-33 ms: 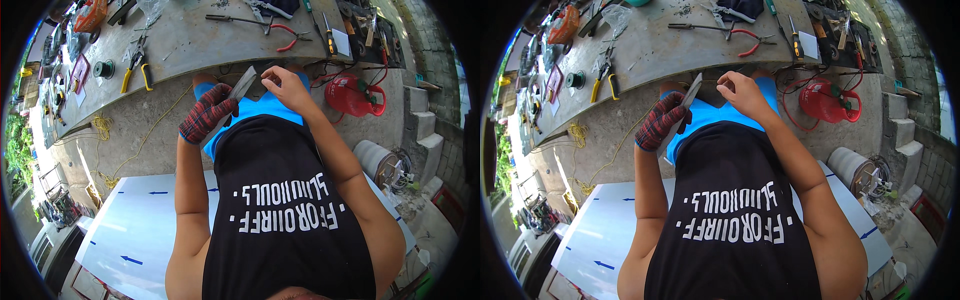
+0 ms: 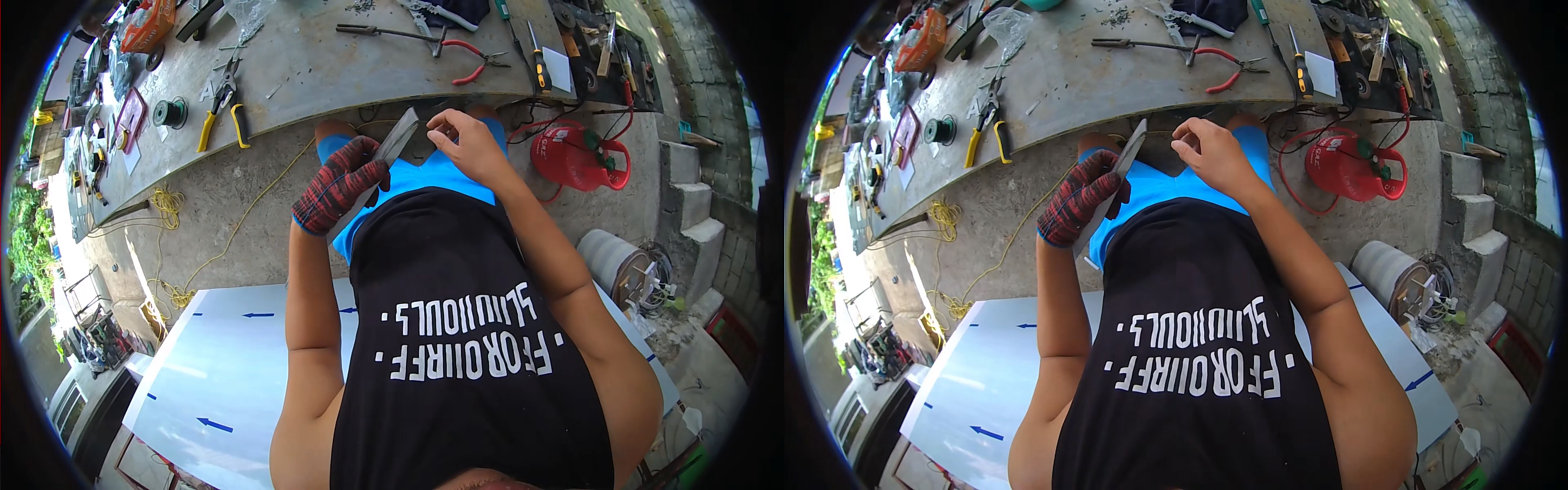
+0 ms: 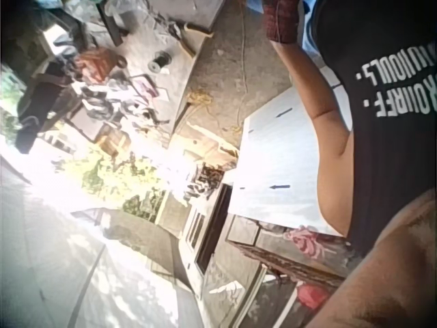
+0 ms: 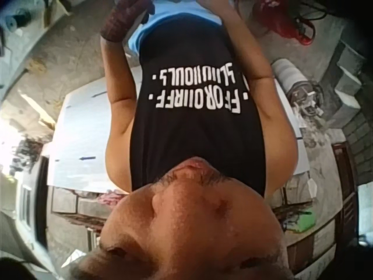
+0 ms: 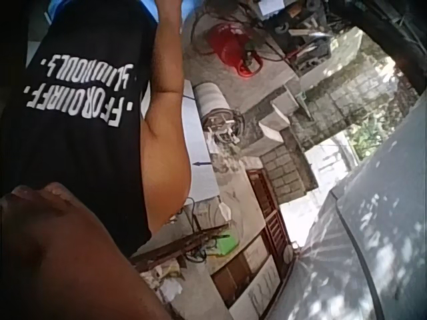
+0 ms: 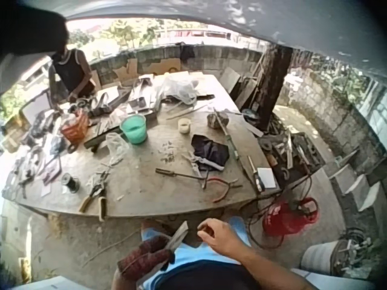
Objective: Assembling or fabricating sign components by attaching small parts to a metal strip at a workbench.
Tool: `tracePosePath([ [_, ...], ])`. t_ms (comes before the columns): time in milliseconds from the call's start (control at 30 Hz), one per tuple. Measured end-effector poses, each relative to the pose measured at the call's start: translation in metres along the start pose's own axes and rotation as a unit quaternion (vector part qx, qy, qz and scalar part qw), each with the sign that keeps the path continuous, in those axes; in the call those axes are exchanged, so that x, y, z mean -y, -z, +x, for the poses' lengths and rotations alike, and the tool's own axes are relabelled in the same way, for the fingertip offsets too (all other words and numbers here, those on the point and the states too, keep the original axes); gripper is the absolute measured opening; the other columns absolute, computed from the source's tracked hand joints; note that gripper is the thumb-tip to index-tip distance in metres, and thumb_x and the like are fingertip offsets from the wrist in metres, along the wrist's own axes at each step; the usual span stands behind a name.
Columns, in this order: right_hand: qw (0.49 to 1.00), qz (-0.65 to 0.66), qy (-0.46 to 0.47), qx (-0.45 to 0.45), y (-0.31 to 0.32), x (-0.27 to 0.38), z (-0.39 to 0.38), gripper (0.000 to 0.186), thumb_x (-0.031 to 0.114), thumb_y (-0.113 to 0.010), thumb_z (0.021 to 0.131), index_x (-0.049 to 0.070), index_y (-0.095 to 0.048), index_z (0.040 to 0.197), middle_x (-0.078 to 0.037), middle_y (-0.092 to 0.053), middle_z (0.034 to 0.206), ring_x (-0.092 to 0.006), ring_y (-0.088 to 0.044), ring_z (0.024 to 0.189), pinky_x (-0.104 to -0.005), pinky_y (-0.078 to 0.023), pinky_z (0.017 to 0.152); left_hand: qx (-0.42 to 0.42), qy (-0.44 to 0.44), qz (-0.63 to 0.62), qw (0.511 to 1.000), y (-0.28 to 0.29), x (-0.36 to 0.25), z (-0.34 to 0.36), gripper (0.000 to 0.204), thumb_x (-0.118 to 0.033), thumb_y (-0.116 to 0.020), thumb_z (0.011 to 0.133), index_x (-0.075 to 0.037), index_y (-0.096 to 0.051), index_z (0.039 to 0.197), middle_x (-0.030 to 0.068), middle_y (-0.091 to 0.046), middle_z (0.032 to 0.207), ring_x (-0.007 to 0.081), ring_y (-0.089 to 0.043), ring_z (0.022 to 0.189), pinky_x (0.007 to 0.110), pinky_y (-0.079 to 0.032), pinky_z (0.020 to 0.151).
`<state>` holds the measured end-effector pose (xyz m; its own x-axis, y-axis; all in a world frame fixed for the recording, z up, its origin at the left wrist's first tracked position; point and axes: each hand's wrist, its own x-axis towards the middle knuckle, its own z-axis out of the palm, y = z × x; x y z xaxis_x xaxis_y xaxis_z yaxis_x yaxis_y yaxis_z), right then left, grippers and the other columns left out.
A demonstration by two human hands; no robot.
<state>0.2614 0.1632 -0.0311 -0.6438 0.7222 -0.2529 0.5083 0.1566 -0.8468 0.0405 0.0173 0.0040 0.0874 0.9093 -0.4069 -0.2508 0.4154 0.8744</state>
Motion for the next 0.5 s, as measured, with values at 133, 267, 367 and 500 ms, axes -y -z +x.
tracePosePath([
  [133, 0.947, -0.242, 0.176, -0.113, -0.014, -0.041, -0.006, 0.021, 0.010, -0.069, 0.090, 0.006, -0.067, 0.110, -0.007, -0.065, 0.099, -0.0247, -0.064, 0.092, -0.0371, -0.049, 0.082, 0.013, -0.004, -0.028, 1.000, 0.004, 0.004, 0.000, 0.045, -0.041, -0.069, 0.095, -0.003, -0.056, 0.115, 0.0066, -0.064, 0.084, 0.0136, -0.058, 0.066, 0.028, -0.047, 0.060],
  [267, 0.860, -0.422, 0.263, -0.118, -0.036, -0.083, -0.023, 0.025, 0.013, -0.061, 0.086, 0.014, -0.066, 0.110, -0.004, -0.060, 0.108, -0.0211, -0.060, 0.099, -0.0405, -0.041, 0.088, 0.020, -0.007, -0.051, 0.998, 0.007, 0.008, 0.004, 0.047, -0.045, -0.070, 0.094, -0.006, -0.056, 0.114, 0.0077, -0.064, 0.084, 0.0145, -0.058, 0.064, 0.028, -0.046, 0.058],
  [367, 0.845, -0.418, 0.298, -0.148, -0.050, -0.088, -0.026, 0.022, 0.012, -0.061, 0.084, 0.014, -0.066, 0.106, -0.004, -0.060, 0.108, -0.0207, -0.059, 0.097, -0.0427, -0.039, 0.089, 0.017, -0.006, -0.069, 0.997, 0.010, 0.013, 0.006, 0.048, -0.047, -0.070, 0.094, -0.006, -0.056, 0.115, 0.0077, -0.064, 0.083, 0.0145, -0.058, 0.062, 0.028, -0.046, 0.057],
  [500, 0.858, -0.408, 0.276, -0.150, -0.057, -0.083, -0.025, 0.020, 0.012, -0.061, 0.084, 0.014, -0.066, 0.104, -0.004, -0.060, 0.108, -0.0212, -0.060, 0.098, -0.0424, -0.039, 0.088, 0.026, -0.010, -0.080, 0.996, 0.009, 0.015, 0.008, 0.049, -0.048, -0.070, 0.094, -0.006, -0.056, 0.115, 0.0075, -0.064, 0.082, 0.0144, -0.058, 0.062, 0.028, -0.046, 0.057],
])
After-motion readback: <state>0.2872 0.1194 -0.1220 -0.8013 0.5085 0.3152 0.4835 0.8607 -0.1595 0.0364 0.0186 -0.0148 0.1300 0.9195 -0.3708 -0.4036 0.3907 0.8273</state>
